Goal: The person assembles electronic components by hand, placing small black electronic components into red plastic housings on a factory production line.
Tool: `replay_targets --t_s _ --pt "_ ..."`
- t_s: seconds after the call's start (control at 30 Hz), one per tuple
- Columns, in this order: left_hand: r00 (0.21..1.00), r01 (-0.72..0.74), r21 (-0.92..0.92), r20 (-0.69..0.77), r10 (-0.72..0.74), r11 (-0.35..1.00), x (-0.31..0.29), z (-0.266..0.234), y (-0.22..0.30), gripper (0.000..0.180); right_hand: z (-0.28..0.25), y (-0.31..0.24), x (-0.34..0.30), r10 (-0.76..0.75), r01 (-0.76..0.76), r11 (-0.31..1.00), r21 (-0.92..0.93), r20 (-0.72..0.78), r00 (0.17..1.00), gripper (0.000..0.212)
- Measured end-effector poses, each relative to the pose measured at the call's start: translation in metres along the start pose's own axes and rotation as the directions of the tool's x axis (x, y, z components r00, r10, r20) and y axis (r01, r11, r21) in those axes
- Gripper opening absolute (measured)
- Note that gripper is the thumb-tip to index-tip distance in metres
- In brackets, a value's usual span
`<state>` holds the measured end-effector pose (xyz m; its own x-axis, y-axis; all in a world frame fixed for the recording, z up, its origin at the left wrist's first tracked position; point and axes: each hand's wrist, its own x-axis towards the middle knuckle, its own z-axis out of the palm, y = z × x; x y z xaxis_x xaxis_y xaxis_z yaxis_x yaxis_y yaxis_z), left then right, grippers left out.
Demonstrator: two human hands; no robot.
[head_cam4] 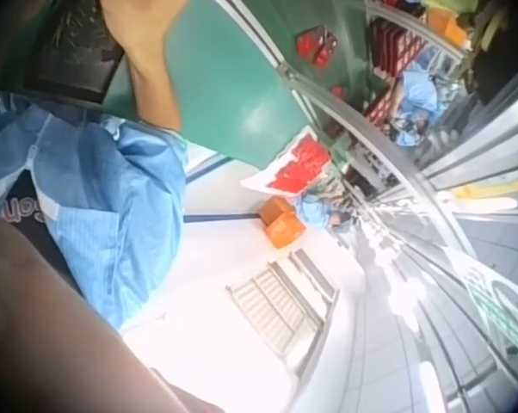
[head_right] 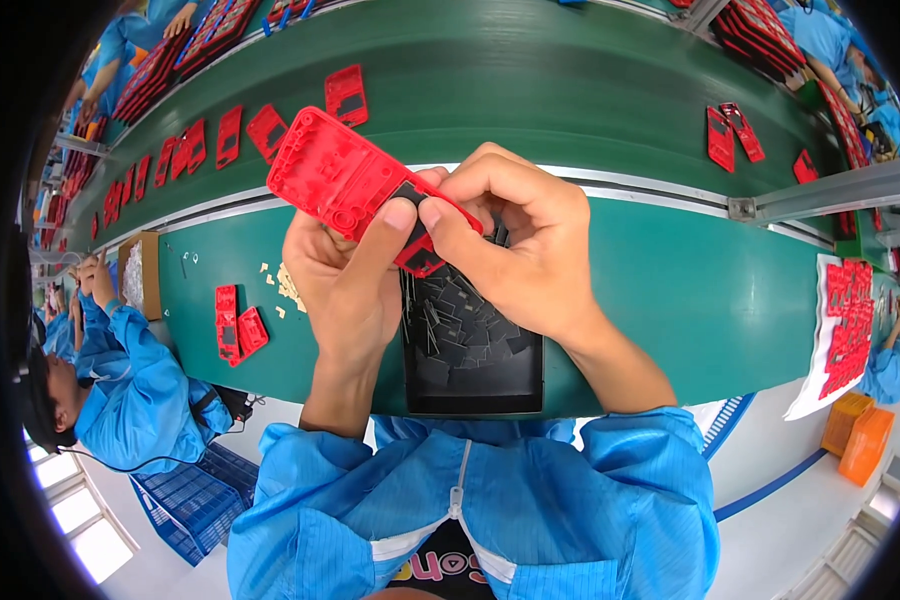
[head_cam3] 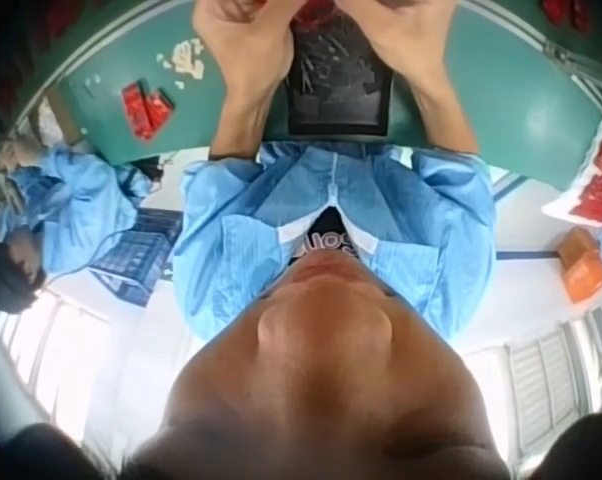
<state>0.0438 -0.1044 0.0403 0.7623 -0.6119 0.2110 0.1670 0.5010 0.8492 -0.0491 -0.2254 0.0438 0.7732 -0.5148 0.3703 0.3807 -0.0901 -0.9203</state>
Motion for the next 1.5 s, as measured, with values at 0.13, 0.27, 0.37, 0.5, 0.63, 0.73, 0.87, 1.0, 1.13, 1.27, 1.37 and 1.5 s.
replay_targets --t_s 0.13,0.27,0.37,0.5,0.63,0.73,0.87,1.0,1.13,1.27,1.37,1.5 --pt "1.000 -0.017 0.000 -0.005 0.017 1.000 0.000 0.002 0.000 0.024 -0.002 -0.001 0.001 -0.001 0.001 0.999 -0.046 0.015 1.000 0.005" --pt "1.000 -0.005 -0.050 -0.012 0.004 0.999 0.000 0.003 0.002 0.023 0.004 -0.001 0.003 -0.087 0.087 0.989 -0.118 0.007 0.996 0.007" --pt "0.999 0.024 -0.061 -0.023 -0.025 0.998 0.000 0.002 0.003 0.023 0.007 0.001 0.002 -0.149 0.147 0.977 -0.152 0.000 0.989 0.009" --pt "0.996 -0.002 -0.068 -0.084 -0.004 0.998 -0.001 0.003 -0.001 0.023 0.010 -0.001 0.001 -0.103 0.098 0.986 -0.133 -0.026 0.994 0.009" --pt "0.995 0.050 -0.086 -0.077 -0.057 0.995 -0.004 0.000 0.001 0.024 0.011 0.004 -0.001 -0.099 0.094 0.986 -0.137 -0.032 0.995 0.006" --pt "0.995 0.066 -0.079 -0.068 -0.071 0.995 -0.001 0.003 0.003 0.020 0.008 -0.001 -0.002 -0.098 0.094 0.965 -0.246 -0.004 0.995 0.005" --pt "0.997 0.068 -0.044 -0.037 -0.070 0.997 -0.004 0.001 0.007 0.019 0.006 -0.001 -0.002 -0.102 0.109 0.961 -0.255 0.043 0.994 0.004" --pt "0.997 0.063 -0.024 -0.047 -0.064 0.998 -0.006 0.003 0.009 0.021 0.014 -0.004 -0.003 -0.116 0.114 0.978 -0.173 -0.002 0.993 0.005" --pt "0.998 0.059 -0.069 -0.035 -0.061 0.996 -0.009 0.006 0.009 0.021 0.011 -0.005 -0.005 -0.184 0.181 0.961 -0.207 0.005 0.983 0.006" --pt "0.997 0.064 -0.076 -0.048 -0.067 0.995 -0.011 0.011 0.011 0.019 0.015 -0.006 -0.008 -0.191 0.182 0.960 -0.214 -0.022 0.981 0.007" --pt "0.997 0.067 -0.069 -0.028 -0.069 0.995 -0.012 0.009 0.010 0.017 0.016 -0.007 -0.008 -0.189 0.173 0.958 -0.227 -0.049 0.981 0.007" --pt "0.996 0.082 -0.058 -0.024 -0.084 0.995 -0.008 0.005 0.005 0.020 0.012 -0.004 -0.007 -0.113 0.105 0.974 -0.199 -0.029 0.993 0.008"
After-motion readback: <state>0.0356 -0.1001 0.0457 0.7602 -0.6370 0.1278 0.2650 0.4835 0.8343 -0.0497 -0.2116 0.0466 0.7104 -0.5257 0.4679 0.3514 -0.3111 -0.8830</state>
